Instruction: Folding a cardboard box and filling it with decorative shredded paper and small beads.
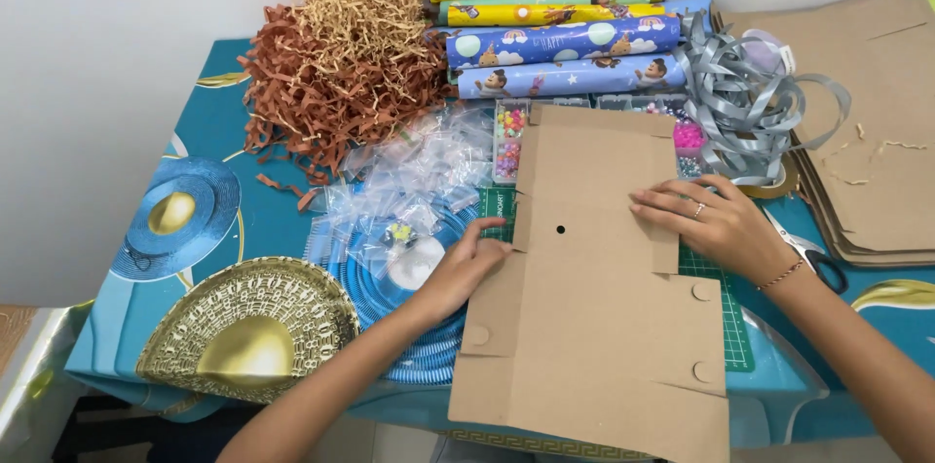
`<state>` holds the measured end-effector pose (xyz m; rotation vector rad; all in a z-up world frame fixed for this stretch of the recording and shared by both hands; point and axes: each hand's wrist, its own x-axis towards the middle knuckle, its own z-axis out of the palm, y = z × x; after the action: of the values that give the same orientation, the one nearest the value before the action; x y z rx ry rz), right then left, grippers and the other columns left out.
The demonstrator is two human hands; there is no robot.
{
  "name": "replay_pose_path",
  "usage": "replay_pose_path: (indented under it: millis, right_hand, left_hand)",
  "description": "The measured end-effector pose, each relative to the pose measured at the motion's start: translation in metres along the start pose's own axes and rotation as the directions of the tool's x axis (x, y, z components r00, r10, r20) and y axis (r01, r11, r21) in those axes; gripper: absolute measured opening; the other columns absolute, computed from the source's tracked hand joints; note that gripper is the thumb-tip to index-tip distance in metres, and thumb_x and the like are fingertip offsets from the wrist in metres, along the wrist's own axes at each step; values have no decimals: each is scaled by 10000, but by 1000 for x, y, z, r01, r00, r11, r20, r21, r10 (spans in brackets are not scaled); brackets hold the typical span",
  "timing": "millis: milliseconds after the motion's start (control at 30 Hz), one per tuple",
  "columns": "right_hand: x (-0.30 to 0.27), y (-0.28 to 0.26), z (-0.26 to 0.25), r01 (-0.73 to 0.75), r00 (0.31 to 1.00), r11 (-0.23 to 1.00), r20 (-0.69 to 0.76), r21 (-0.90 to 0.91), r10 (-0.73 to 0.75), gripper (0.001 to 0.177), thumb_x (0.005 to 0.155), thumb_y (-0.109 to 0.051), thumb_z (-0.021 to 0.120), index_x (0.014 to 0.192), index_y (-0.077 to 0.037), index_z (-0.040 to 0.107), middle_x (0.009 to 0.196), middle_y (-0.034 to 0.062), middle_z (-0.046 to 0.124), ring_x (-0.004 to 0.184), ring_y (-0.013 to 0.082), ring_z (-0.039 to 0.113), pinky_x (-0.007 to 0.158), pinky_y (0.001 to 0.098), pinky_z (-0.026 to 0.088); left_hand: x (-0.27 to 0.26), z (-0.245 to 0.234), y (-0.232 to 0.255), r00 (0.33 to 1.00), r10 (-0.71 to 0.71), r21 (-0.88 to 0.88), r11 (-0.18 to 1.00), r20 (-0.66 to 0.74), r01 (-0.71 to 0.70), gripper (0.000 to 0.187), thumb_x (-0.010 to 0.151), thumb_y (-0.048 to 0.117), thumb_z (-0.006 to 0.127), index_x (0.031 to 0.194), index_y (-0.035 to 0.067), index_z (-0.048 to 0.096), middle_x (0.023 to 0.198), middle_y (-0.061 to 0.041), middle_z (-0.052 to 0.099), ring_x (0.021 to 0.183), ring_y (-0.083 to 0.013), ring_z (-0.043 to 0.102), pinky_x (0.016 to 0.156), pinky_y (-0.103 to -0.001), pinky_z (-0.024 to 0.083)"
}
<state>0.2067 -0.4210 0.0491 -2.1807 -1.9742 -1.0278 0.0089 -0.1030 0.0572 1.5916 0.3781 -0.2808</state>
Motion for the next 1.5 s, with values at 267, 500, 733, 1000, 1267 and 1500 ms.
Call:
replay_pose_path:
  millis: [267,500,733,1000,1267,1500]
  right_hand:
    - [30,23,-10,33,969,992,-238,-126,-63,350,997,105,757,1312,-46,735,1319,86,758,1207,213,730,997,401,522]
    - [43,39,9,-58,959,969,-282,-239,-12,370,1017,83,817,1311,-136,763,1331,-11,775,1265,246,733,1036,436,486]
    - [32,39,34,-217,971,976,-113,-30,212,324,1110,-124,513,1328,-274,700,1405,-133,707,1358,103,614,1165,359,446]
    - [-51,6,-30,-614,757,711,0,343,654,154,1071,43,616,1203,24,692,1210,197,707,1163,355,663,1024,458,518]
    - [-94,-93,-81,-933,337,222,478,282,811,263,951,-141,601,1175,-120,737,1201,47,776,1139,215,719,1008,395,554]
    - [-119,-109,-56,-657,752,678,355,331,556,537,833,-132,709,1347,-280,659,1479,7,600,1329,308,561,1146,538,450]
  left_hand:
    - [39,-10,19,845,533,449,743,51,-496,593,994,262,566,1534,221,325,1100,-107,768,693,-244,773,602,-349,580]
    - [55,-10,18,776,629,548,663,-38,-510,584,1025,255,574,1560,224,343,969,-89,709,672,-227,682,612,-348,483]
    - [63,-14,25,823,558,839,493,-103,-230,571,902,338,728,1382,75,564,1161,-153,662,1023,-412,712,833,-585,585]
    - [24,-44,-2,547,837,930,196,6,-310,356,1023,356,581,1296,127,602,1222,-99,594,1188,-276,550,1011,-495,332]
    - [-62,-21,-57,794,560,769,607,-236,-199,623,928,580,519,1411,192,585,645,68,571,628,-136,589,926,-385,349]
    - [-80,76,-68,488,873,786,295,10,-543,243,901,348,815,1011,156,717,914,-41,638,863,-222,631,745,-418,437]
